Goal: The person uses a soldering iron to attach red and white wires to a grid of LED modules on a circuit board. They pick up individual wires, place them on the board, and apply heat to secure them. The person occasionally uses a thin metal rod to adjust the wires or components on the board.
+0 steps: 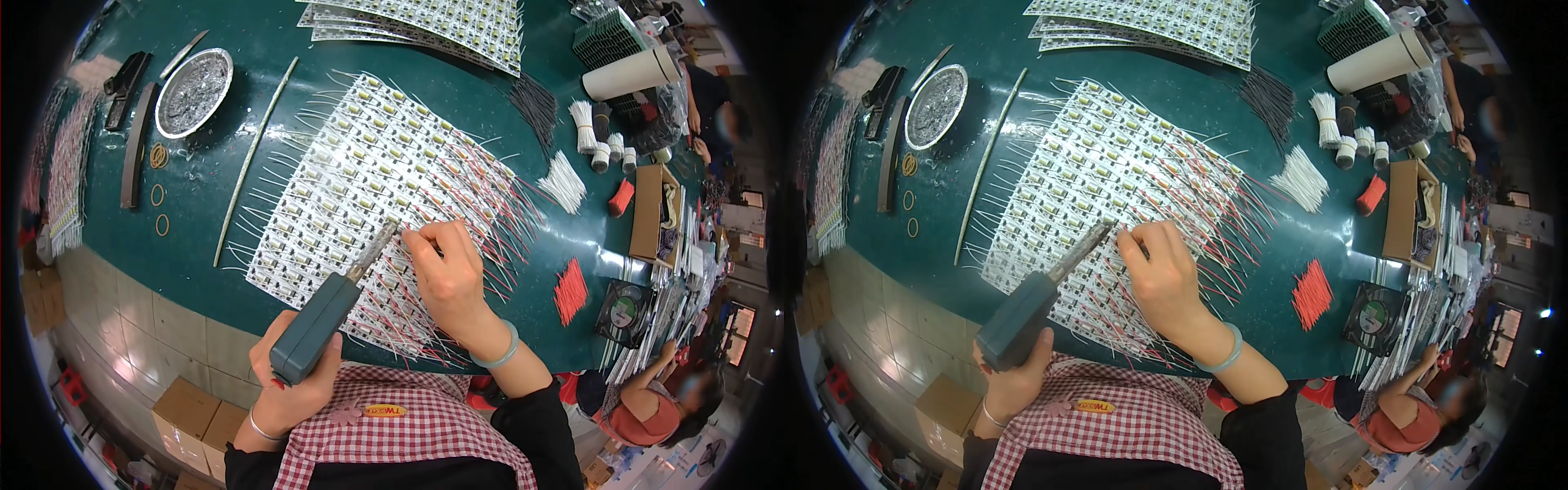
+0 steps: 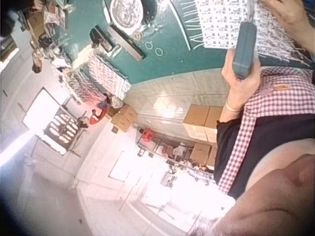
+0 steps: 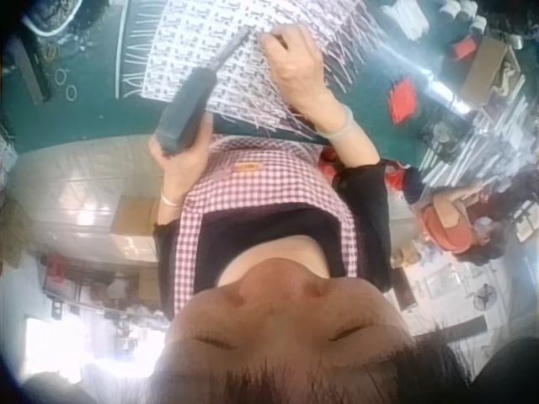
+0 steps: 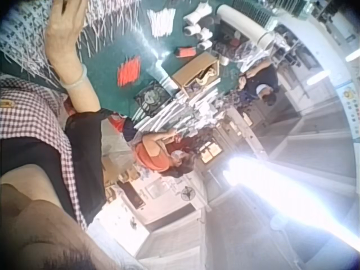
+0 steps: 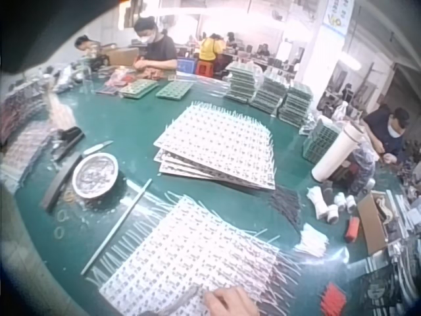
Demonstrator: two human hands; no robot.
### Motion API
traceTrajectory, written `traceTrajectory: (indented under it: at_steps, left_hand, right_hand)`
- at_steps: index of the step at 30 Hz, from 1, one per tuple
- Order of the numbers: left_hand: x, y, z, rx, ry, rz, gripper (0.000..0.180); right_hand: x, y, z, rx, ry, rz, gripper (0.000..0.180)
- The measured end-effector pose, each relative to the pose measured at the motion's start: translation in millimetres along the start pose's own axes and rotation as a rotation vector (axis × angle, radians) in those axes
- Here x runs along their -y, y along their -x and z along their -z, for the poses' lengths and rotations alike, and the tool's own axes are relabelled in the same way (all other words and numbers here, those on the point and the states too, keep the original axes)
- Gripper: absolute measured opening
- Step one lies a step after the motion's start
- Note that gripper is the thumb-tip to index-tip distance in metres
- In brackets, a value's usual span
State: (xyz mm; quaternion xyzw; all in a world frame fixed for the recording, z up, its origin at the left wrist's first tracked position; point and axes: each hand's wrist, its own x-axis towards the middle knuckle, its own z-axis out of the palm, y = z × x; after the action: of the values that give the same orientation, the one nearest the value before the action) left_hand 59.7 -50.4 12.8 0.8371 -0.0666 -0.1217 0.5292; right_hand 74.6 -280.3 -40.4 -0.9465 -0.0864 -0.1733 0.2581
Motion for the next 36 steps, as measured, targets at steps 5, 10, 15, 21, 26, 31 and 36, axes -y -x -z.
traceTrajectory:
  at_steps: [5,10,15,21,26,31,36]
  left_hand:
    - [-1.4,0.1,4.5,-0.011,-0.025,-0.059,0.016]
    - [-3.6,1.7,2.1,-0.022,0.039,0.022,0.018]
    - [-3.0,1.5,1.4,-0.009,0.039,0.019,0.019]
    - [-1.3,0.2,0.4,-0.042,0.029,-0.039,0.018]
    - [-0.7,-0.8,1.0,-0.045,0.016,-0.046,0.017]
    - [0.0,-0.5,3.5,-0.033,0.0,-0.023,0.017]
    - [2.0,1.5,5.4,-0.03,0.002,-0.039,0.018]
  right_hand:
    - [0.6,-0.2,-0.8,-0.007,-0.001,0.007,0.028]
    - [0.4,0.0,-0.4,-0.004,-0.003,0.009,0.028]
    - [2.0,-1.5,0.9,-0.002,-0.003,0.001,0.028]
    - [1.0,0.8,-0.1,-0.003,-0.031,0.004,0.031]
    - [-0.5,1.6,1.0,0.038,0.018,0.04,0.033]
    - [0.0,-2.5,4.9,0.064,0.088,0.1,0.032]
    - [-5.5,1.0,-1.1,0.008,0.028,0.078,0.029]
